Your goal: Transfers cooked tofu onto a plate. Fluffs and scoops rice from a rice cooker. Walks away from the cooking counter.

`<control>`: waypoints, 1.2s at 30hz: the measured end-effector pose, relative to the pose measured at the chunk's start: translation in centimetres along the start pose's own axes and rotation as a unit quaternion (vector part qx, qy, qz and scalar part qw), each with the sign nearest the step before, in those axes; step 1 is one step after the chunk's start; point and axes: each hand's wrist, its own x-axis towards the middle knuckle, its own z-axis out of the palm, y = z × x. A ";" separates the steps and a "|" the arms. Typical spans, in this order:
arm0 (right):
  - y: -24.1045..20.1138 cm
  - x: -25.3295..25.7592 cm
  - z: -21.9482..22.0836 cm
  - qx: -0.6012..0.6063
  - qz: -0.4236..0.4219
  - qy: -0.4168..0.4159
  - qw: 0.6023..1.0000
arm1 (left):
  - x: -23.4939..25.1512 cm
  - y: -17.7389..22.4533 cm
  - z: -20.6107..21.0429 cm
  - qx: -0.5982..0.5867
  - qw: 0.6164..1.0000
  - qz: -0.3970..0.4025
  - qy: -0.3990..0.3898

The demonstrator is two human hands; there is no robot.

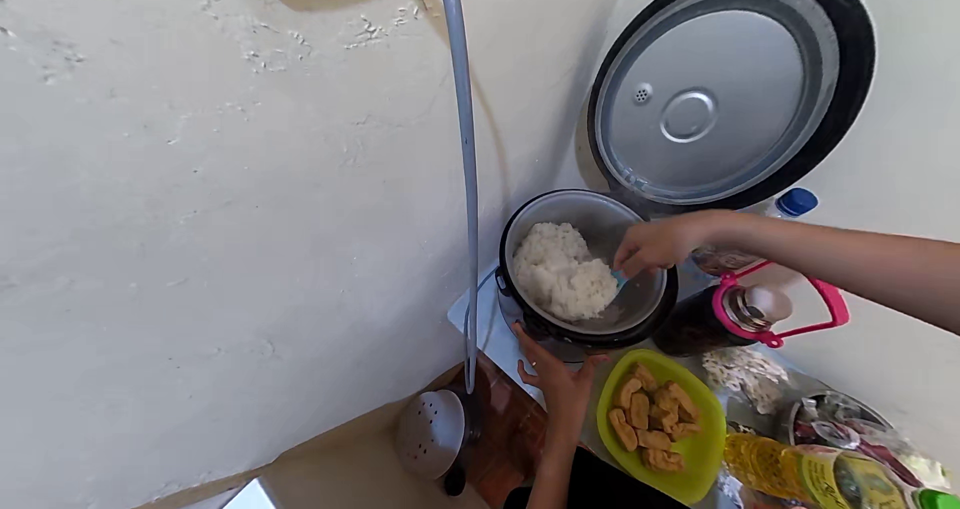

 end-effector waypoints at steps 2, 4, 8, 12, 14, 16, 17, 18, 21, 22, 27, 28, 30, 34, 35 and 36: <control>0.2 -0.6 -1.3 0.044 0.016 -0.028 0.999 | -0.1 -0.1 0.1 -0.001 1.000 0.006 0.009; 0.3 -1.1 -1.9 0.039 0.022 -0.022 0.999 | -0.1 0.0 0.0 -0.002 1.000 0.009 0.009; -0.7 -1.8 -3.0 -0.006 0.059 -0.021 0.998 | -0.3 0.5 -0.4 -0.013 1.000 -0.001 -0.002; -1.9 -2.1 -2.7 -0.164 0.017 0.091 0.982 | -1.6 0.4 0.0 -0.023 1.000 -0.012 -0.007; -4.1 -3.2 -0.4 -0.226 0.017 0.192 0.955 | -2.4 0.4 0.2 -0.018 0.999 -0.023 -0.012; -5.8 -3.2 2.6 -0.285 0.054 0.243 0.926 | -2.9 0.1 0.6 -0.023 0.999 -0.020 -0.009; -6.1 -2.7 3.6 -0.308 0.075 0.252 0.914 | -3.0 0.0 0.8 -0.026 1.000 -0.015 -0.004; -6.1 -2.3 4.0 -0.318 0.081 0.260 0.908 | -3.0 -0.2 0.9 -0.028 1.000 -0.009 0.003; -5.4 -2.0 3.0 -0.292 0.058 0.286 0.911 | -2.4 -0.3 1.1 -0.031 0.999 0.005 0.028; -5.2 -2.0 2.4 -0.285 0.048 0.294 0.911 | -2.1 -0.4 1.2 -0.030 0.999 0.003 0.030; -2.8 2.7 1.7 -0.367 -0.076 0.346 0.860 | -2.1 -1.3 2.0 0.004 0.999 0.009 0.039; -2.4 4.7 2.2 -0.390 -0.110 0.333 0.851 | -2.1 -1.4 2.2 0.014 0.999 0.015 0.044; -3.0 8.0 3.1 -0.460 -0.133 0.265 0.837 | -2.0 -1.5 2.3 0.038 0.998 0.026 0.052; -3.4 9.7 2.0 -0.496 -0.167 0.231 0.820 | -2.1 -1.5 2.3 0.057 0.997 0.017 0.041; -3.2 9.1 1.4 -0.484 -0.164 0.219 0.831 | -2.1 -1.5 2.4 0.066 0.997 0.015 0.037; -3.1 8.2 1.0 -0.476 -0.154 0.203 0.842 | -2.2 -1.5 2.5 0.076 0.996 0.013 0.035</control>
